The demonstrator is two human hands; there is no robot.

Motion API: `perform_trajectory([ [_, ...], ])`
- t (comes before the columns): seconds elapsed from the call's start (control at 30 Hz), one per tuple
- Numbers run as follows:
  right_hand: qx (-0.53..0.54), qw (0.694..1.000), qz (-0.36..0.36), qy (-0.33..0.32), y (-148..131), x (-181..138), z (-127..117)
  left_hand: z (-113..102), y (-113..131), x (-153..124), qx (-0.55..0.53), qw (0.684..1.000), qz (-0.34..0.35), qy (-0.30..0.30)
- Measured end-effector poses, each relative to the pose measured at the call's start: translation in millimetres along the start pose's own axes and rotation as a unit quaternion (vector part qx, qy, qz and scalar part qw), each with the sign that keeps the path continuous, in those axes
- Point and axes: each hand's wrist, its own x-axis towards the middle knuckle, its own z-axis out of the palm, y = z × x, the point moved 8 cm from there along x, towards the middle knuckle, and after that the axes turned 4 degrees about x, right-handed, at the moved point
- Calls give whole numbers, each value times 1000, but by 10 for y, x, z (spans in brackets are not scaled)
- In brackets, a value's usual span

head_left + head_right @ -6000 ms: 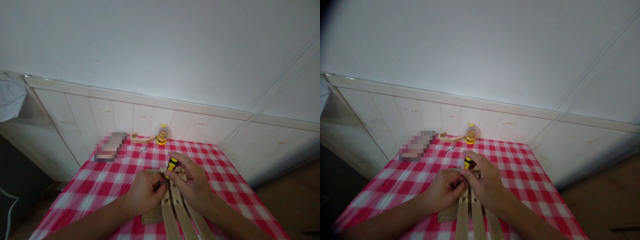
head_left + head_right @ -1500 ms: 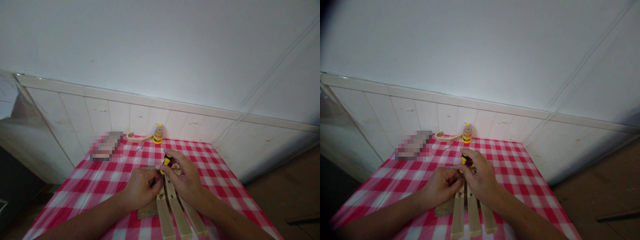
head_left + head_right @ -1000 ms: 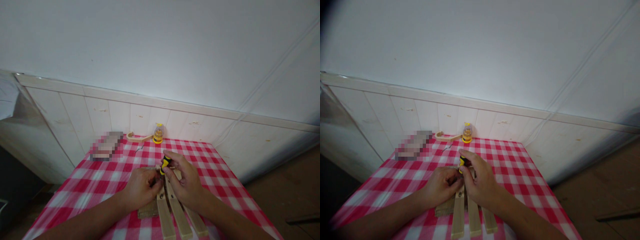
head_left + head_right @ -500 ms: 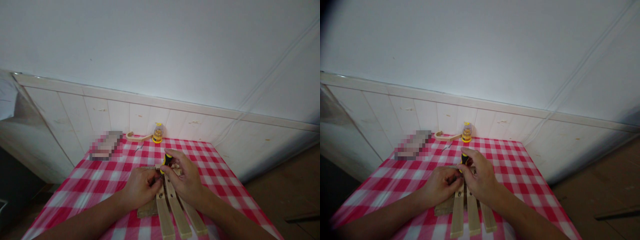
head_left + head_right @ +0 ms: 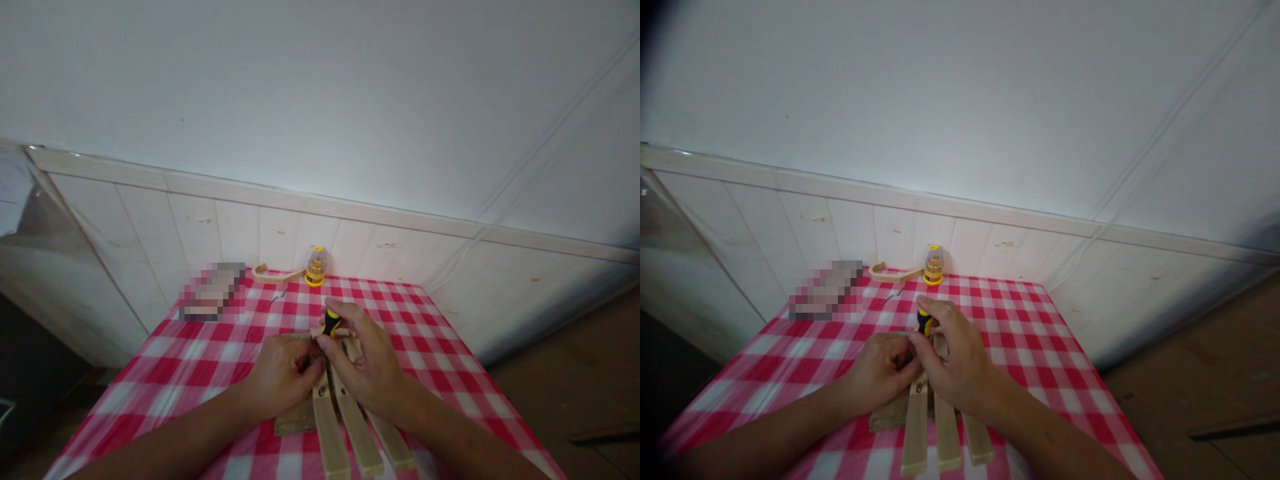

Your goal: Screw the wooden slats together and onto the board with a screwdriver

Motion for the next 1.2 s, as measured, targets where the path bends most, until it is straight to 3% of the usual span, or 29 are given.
perform_trajectory([
  [0.73,-1,998,45,37,172,-44,-18,13,-9,10,-1,1000,-16,-23],
  [0.93,-5,999,19,43,163,-48,-19,20,-20,8,-7,1000,-17,-19],
  [1.2,38,999,30,8,85,-80,39,18,-11,12,-8,1000,-8,-23],
])
